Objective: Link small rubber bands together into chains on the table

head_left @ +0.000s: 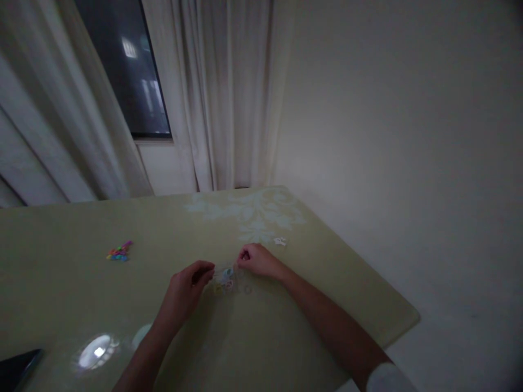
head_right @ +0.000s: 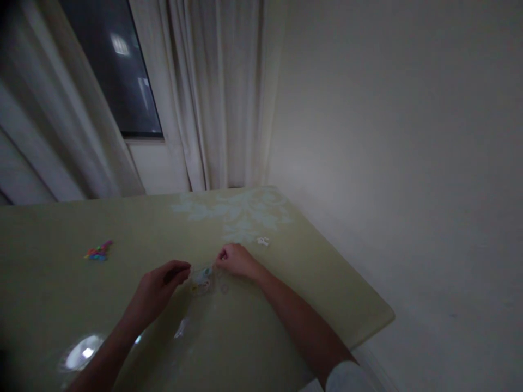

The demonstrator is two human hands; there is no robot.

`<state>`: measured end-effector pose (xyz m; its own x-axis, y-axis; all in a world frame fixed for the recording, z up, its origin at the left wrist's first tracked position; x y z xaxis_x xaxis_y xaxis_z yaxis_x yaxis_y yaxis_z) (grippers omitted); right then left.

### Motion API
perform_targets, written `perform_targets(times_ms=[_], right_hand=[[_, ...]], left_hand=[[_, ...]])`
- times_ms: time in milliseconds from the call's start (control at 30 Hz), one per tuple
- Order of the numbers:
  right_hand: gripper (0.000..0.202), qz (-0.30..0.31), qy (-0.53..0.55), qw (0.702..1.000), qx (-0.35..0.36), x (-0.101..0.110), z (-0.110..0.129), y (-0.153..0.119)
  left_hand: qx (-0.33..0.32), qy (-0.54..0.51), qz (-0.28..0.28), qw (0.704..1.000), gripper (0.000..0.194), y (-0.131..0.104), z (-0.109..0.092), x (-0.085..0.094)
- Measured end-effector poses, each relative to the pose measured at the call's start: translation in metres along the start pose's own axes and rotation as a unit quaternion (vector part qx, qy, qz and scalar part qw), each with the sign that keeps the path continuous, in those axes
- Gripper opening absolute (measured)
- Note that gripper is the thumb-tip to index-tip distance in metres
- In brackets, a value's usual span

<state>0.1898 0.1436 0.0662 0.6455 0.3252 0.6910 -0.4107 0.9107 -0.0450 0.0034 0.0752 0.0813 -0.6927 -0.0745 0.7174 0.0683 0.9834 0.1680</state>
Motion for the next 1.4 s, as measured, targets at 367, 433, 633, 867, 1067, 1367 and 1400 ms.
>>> perform_targets(times_ms=[367,433,633,867,1067,1367,1400], right_hand=[[0.011,0.093,-0.030,0.995,-0.006,-0.014,0.003,0.026],[0.012,0.090,-0.030,0.995,-0.006,-0.012,0.004,0.024],[0.015,0.103,-0.042,0.994,0.003,-0.018,0.008,0.021],[0.011,0.131,-0.048,0.990,0.021,-0.018,0.010,0.022],[0.015,0.135,-0.050,0.989,0.032,-0.013,0.010,0.023],[0.018,0.133,-0.129,0.982,0.025,-0.024,0.014,0.017],[0.019,0.134,-0.142,0.980,0.026,-0.024,0.015,0.016]], left_hand=[[-0.007,0.048,-0.086,0.995,0.028,0.000,0.000,0.000],[-0.006,0.051,-0.088,0.995,0.029,0.002,0.001,-0.001],[-0.035,0.095,-0.067,0.993,0.031,0.005,0.004,-0.007],[-0.107,0.180,-0.065,0.976,0.034,0.002,-0.002,-0.017],[-0.114,0.218,-0.065,0.967,0.035,0.001,-0.002,-0.022],[-0.219,0.288,-0.102,0.927,0.025,-0.015,-0.038,-0.024],[-0.256,0.304,-0.089,0.913,0.024,-0.021,-0.049,-0.032]])
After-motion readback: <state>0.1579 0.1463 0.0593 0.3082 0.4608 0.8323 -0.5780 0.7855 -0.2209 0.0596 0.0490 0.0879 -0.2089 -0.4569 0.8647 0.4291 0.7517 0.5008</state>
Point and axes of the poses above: each hand's wrist, its own y-axis towards the middle knuckle, its own x-axis out of the back of the hand, z = x × y, the point moved 10 cm from there along y, towards the middle knuckle, and after that the axes turned 11 degrees about y, right-handed, at the moved point
